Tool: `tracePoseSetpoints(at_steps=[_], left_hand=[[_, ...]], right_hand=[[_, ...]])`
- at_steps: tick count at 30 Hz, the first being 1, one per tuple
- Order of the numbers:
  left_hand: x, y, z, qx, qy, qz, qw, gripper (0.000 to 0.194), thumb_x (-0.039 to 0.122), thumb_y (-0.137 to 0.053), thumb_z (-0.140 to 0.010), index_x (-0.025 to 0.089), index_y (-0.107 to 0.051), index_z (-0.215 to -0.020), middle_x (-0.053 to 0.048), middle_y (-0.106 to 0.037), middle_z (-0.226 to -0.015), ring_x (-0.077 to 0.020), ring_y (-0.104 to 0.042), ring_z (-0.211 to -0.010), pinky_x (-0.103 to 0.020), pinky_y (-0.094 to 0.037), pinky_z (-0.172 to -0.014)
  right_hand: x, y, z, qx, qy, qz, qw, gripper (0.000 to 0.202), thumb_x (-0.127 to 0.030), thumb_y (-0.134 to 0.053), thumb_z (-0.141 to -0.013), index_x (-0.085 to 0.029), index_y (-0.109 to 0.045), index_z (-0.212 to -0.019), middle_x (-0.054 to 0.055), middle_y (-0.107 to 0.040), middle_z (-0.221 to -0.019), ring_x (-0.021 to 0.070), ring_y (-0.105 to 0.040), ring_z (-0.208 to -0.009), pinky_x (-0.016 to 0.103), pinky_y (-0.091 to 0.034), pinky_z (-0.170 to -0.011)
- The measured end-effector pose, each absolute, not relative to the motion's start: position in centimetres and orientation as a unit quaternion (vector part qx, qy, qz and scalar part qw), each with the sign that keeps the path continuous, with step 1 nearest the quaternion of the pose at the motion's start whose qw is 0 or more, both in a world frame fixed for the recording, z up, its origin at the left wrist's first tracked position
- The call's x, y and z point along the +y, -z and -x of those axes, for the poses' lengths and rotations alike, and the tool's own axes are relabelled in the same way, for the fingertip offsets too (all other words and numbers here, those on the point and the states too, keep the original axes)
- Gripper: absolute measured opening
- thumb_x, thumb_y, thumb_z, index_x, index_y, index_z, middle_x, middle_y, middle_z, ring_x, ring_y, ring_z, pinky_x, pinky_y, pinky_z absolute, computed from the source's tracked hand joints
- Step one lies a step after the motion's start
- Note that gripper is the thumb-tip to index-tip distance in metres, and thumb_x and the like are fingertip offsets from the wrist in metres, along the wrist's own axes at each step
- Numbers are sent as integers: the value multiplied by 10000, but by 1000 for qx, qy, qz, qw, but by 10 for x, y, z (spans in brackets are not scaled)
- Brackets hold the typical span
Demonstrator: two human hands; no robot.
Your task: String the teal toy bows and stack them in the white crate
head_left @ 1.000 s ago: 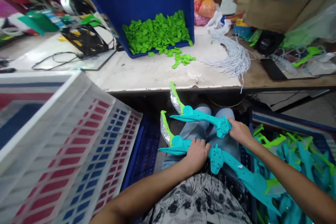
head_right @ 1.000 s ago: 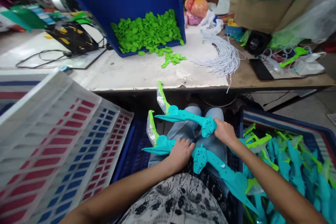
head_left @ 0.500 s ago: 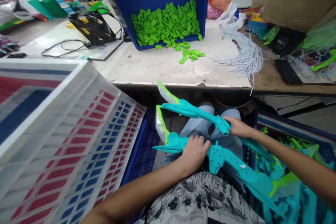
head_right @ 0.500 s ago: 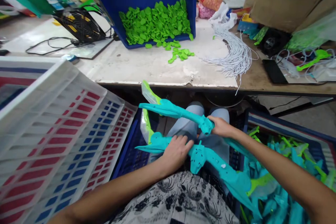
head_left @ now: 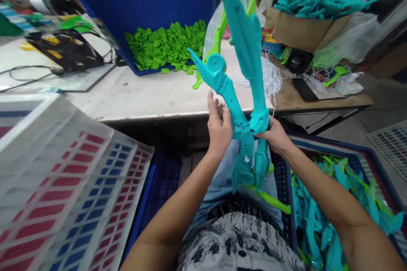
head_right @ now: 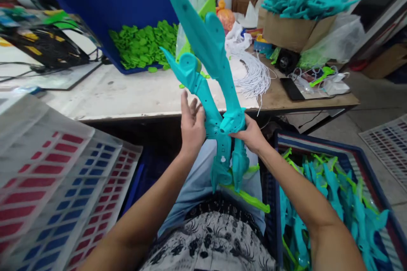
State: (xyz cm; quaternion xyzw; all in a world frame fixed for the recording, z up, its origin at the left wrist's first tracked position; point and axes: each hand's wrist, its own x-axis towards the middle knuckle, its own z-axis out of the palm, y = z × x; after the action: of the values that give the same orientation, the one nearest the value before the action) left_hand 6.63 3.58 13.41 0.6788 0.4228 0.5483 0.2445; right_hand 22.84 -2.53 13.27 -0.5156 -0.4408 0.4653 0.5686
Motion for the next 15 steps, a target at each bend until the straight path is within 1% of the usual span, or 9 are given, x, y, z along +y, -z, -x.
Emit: tracePoseSetpoints(at_steps=[2, 5, 6, 8, 9, 10, 12, 13, 15], left_hand=[[43, -149, -78, 369, -561, -663, 330, 587, 341, -352, -982, 235, -100, -1502, -148, -468, -1417, -243, -547, -1222, -382, -524, -924], [59, -196, -89, 286, -504, -728, 366, 600, 372, -485, -922, 174, -289, -1453, -111, -602, -1276, -246, -646, -1065, -360, -566, -839], [63, -216, -93, 262, -472, -764, 353, 545, 369, -442, -928, 154, -354, -1420, -79, -621, -1244, -243, -650, -1053, -364, -562, -830], [63, -254, -102, 214, -378, -850, 298, 503, 334, -237, -945, 104, -445, -1340, -16, -633, -1200, -236, -627, -1080, -390, -532, -844], [57, -268, -109, 191, -318, -892, 258, 519, 307, -185, -936, 77, -478, -1298, 3, -635, -1184, -235, -612, -1098, -398, -514, -860], [49, -278, -117, 169, -257, -927, 215, 485, 286, -222, -933, 64, -509, -1256, 5, -643, -1173, -230, -608, -1106, -395, -506, -877], [29, -280, -141, 134, -134, -973, 133, 347, 260, -469, -889, 97, -581, -1174, -6, -676, -1142, -203, -630, -1080, -333, -508, -898], [19, -272, -155, 117, -93, -984, 101, 319, 269, -506, -883, 124, -602, -1151, -2, -679, -1146, -183, -634, -1072, -289, -508, -875], [7, -241, -178, 82, -10, -995, 61, 230, 272, -535, -892, 190, -648, -1075, 4, -707, -1099, -134, -661, -990, -197, -508, -730]], right_hand=[[-26, -137, -222, -419, -404, 521, 625, 538, -317, -844, -487, -169, -632, -958, 20, -713, -899, 210, -662, -844, 381, -537, -818], [-24, -147, -199, -374, -290, 521, 710, 593, -349, -820, -543, -187, -598, -1068, 32, -700, -1008, 210, -652, -935, 369, -532, -864], [-22, -152, -189, -352, -262, 513, 738, 626, -367, -800, -575, -202, -570, -1133, 31, -687, -1062, 203, -644, -978, 365, -525, -890], [-23, -161, -168, -302, -243, 486, 783, 661, -398, -748, -647, -237, -503, -1239, 28, -654, -1152, 190, -624, -1050, 361, -513, -925], [-28, -164, -159, -278, -257, 473, 795, 657, -411, -724, -681, -249, -480, -1269, 31, -639, -1185, 192, -615, -1080, 366, -514, -930], [-36, -164, -152, -254, -282, 464, 801, 643, -429, -706, -706, -257, -472, -1280, 37, -629, -1209, 202, -608, -1103, 377, -522, -921], [-59, -152, -148, -206, -352, 456, 791, 601, -491, -667, -751, -275, -476, -1278, 47, -608, -1254, 232, -587, -1150, 406, -545, -888], [-72, -139, -150, -179, -385, 459, 781, 585, -537, -646, -764, -293, -482, -1270, 45, -603, -1268, 246, -579, -1164, 421, -556, -866], [-94, -103, -156, -123, -448, 471, 750, 564, -622, -598, -776, -332, -486, -1246, 20, -619, -1249, 242, -585, -1158, 439, -565, -862]])
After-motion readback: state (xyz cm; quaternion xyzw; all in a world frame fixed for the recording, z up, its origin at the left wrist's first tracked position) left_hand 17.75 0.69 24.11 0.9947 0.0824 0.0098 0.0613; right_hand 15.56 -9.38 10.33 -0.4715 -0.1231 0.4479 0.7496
